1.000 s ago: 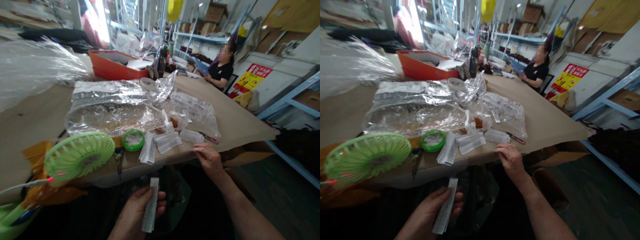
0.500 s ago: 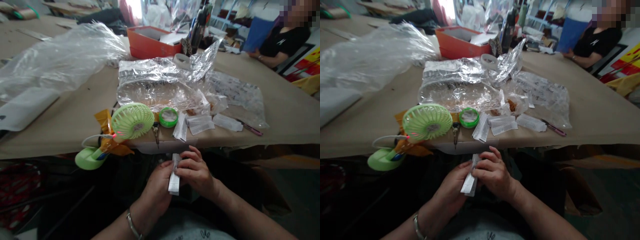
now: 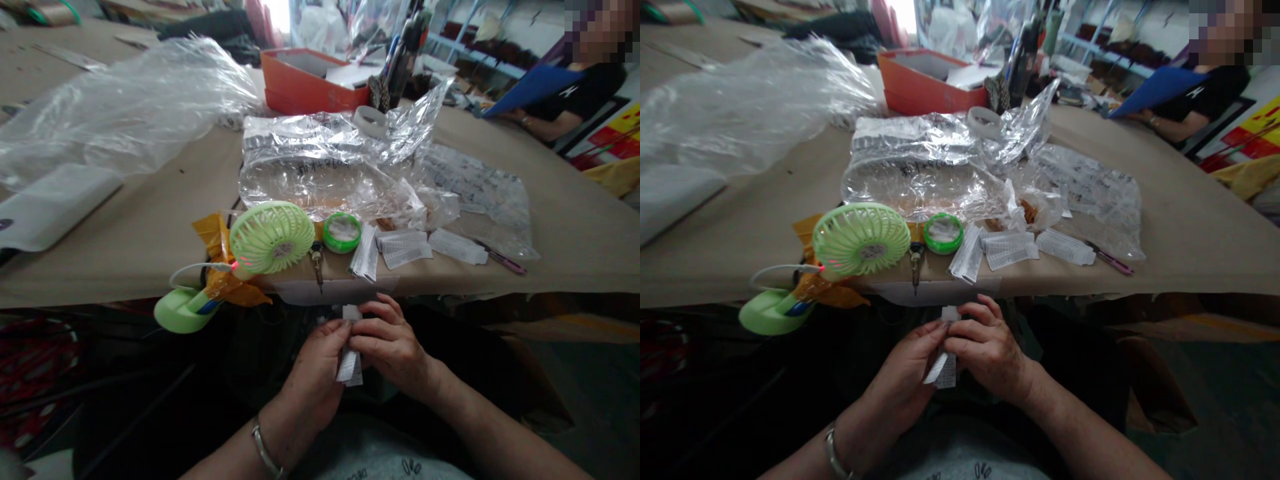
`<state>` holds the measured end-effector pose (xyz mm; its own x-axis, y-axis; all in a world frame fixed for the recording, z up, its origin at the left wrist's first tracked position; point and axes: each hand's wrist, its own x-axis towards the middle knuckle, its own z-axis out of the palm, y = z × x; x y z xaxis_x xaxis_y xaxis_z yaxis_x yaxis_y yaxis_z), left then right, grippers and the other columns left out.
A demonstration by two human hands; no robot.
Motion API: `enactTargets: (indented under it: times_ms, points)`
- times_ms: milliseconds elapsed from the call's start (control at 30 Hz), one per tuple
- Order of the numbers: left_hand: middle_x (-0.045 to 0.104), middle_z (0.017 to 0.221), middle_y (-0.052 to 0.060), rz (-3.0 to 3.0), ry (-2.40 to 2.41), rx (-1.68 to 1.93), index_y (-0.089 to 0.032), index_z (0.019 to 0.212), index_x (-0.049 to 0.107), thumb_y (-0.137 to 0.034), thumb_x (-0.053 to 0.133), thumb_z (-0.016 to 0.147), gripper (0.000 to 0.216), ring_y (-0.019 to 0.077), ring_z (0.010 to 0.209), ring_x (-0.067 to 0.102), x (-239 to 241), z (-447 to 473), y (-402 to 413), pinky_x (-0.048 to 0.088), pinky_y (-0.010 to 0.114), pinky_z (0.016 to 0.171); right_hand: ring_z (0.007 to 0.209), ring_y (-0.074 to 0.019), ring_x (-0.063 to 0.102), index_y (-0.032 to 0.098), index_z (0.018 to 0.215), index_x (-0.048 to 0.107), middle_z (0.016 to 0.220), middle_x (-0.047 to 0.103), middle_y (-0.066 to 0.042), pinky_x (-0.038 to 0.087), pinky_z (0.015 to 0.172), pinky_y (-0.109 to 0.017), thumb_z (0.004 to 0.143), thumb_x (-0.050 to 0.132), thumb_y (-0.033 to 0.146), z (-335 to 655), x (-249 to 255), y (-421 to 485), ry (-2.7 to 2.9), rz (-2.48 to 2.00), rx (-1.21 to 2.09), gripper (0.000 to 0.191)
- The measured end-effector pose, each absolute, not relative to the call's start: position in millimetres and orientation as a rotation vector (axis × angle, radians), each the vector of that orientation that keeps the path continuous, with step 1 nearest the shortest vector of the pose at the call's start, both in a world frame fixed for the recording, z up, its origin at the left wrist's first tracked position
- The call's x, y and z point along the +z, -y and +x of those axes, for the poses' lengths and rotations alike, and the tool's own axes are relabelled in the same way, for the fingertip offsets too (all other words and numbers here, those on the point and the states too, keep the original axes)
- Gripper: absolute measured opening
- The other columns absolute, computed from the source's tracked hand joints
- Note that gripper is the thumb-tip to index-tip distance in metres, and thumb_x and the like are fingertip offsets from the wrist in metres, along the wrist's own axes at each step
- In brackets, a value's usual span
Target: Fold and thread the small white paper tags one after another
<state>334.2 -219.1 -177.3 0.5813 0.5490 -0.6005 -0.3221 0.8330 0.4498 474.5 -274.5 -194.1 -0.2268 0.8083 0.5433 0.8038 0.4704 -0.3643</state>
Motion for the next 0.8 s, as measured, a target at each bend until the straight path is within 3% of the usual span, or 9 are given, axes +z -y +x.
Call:
enactTargets:
  times_ms: [133, 267, 400, 533, 633, 700, 800]
  points:
    - [0.065, 0.068, 0.004, 0.358, -0.814, 0.471, -0.011, 0.082, 0.064, -0.021, 0.063, 0.078, 0.011, 0.0112, 0.056, 0.059, -171, 331, 217, 0.048, 0.022, 0.053, 0.105, -0.0207, 0.054, 0.024, 0.103, 0.063, 0.096, 0.068, -0.003, 0.038, 0.100, -0.044, 0.083, 0.058, 0.014, 473, -191, 279, 1.887, -1.332, 0.142, 0.023]
    - [0.066, 0.069, 0.005, 0.438, -0.892, 0.386, -0.013, 0.082, 0.061, -0.026, 0.058, 0.083, 0.014, 0.0128, 0.054, 0.061, -164, 326, 217, 0.051, 0.025, 0.055, 0.090, -0.0172, 0.058, 0.021, 0.094, 0.061, 0.090, 0.062, -0.003, 0.049, 0.080, -0.031, 0.082, 0.058, 0.021, 469, -189, 279, 1.371, -1.510, 0.499, 0.012]
    - [0.064, 0.071, 0.004, 0.525, -0.839, 0.344, -0.012, 0.084, 0.063, -0.032, 0.058, 0.083, 0.020, 0.0110, 0.054, 0.059, -163, 323, 219, 0.049, 0.022, 0.052, 0.069, -0.0111, 0.057, 0.019, 0.084, 0.058, 0.076, 0.059, 0.002, 0.047, 0.066, -0.023, 0.079, 0.062, 0.032, 463, -192, 272, 0.909, -1.461, 1.023, 0.015]
    - [0.064, 0.070, 0.004, 0.570, -0.794, 0.260, -0.012, 0.084, 0.062, -0.036, 0.059, 0.083, 0.023, 0.0100, 0.053, 0.057, -166, 321, 221, 0.046, 0.020, 0.050, 0.058, -0.0074, 0.050, 0.017, 0.073, 0.057, 0.068, 0.056, 0.004, 0.043, 0.058, -0.020, 0.077, 0.067, 0.034, 457, -193, 267, 0.728, -1.317, 1.198, 0.019]
    - [0.061, 0.065, 0.002, 0.589, -0.778, 0.220, -0.013, 0.081, 0.061, -0.037, 0.060, 0.082, 0.024, 0.0085, 0.049, 0.054, -165, 320, 220, 0.044, 0.019, 0.048, 0.057, -0.0063, 0.049, 0.017, 0.073, 0.060, 0.066, 0.056, 0.005, 0.041, 0.057, -0.018, 0.075, 0.069, 0.032, 458, -192, 266, 0.705, -1.278, 1.262, 0.018]
    - [0.059, 0.062, 0.001, 0.596, -0.750, 0.206, -0.013, 0.082, 0.060, -0.037, 0.059, 0.083, 0.024, 0.0079, 0.048, 0.053, -164, 319, 219, 0.043, 0.019, 0.047, 0.061, -0.0064, 0.053, 0.019, 0.084, 0.064, 0.072, 0.059, 0.004, 0.044, 0.061, -0.018, 0.073, 0.071, 0.031, 461, -192, 267, 0.678, -1.215, 1.349, 0.018]
    - [0.058, 0.061, 0.001, 0.579, -0.648, 0.158, -0.014, 0.081, 0.059, -0.037, 0.057, 0.084, 0.024, 0.0090, 0.048, 0.055, -164, 316, 218, 0.043, 0.019, 0.046, 0.081, -0.0104, 0.062, 0.022, 0.107, 0.064, 0.094, 0.065, -0.001, 0.048, 0.076, -0.022, 0.068, 0.076, 0.032, 469, -192, 268, 0.729, -1.018, 1.614, 0.042]
